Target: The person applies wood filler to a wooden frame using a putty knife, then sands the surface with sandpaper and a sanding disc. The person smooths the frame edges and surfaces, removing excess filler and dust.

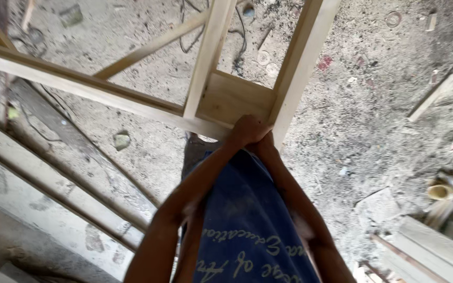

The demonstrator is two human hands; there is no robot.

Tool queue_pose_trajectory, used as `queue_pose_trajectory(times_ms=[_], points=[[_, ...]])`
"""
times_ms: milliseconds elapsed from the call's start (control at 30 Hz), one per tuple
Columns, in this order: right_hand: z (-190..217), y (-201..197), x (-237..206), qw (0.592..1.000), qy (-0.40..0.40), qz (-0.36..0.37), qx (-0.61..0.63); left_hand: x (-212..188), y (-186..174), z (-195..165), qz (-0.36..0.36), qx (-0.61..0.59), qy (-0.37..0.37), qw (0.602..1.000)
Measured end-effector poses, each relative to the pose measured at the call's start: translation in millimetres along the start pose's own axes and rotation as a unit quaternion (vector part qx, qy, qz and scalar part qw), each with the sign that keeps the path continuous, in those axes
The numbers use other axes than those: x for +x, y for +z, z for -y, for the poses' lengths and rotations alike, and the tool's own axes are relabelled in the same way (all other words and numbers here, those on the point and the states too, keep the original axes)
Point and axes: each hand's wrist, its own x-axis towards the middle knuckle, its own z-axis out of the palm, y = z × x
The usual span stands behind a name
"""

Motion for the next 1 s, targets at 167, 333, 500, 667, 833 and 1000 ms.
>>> queue_pose_trajectory(times_ms=[167, 333, 500, 667, 833, 1000], points=[[-10, 14, -5, 1.000, 0.003, 0.005, -0.008, -9, 6, 4, -0.035, -0.047, -0.035, 0.998], [-12, 18, 1, 1.000, 0.012, 0.007, -0.008, -19, 16, 6, -0.036, -0.039, -0.043, 0.998], [-8, 12, 4, 1.000, 0.009, 0.001, 0.005, -18, 13, 4, -0.025, -0.045, -0.082, 0.995], [-6, 5, 9, 1.000, 0.007, -0.002, 0.003, -17, 10, -3, -0.068, -0.033, -0.028, 0.997], [-4, 4, 14, 1.000, 0.015, 0.005, 0.006, -23, 11, -1, -0.039, -0.024, -0.030, 0.998], [4, 1, 15, 1.000, 0.016, 0.002, 0.021, -22, 4, 1, -0.041, -0.035, -0.043, 0.998]])
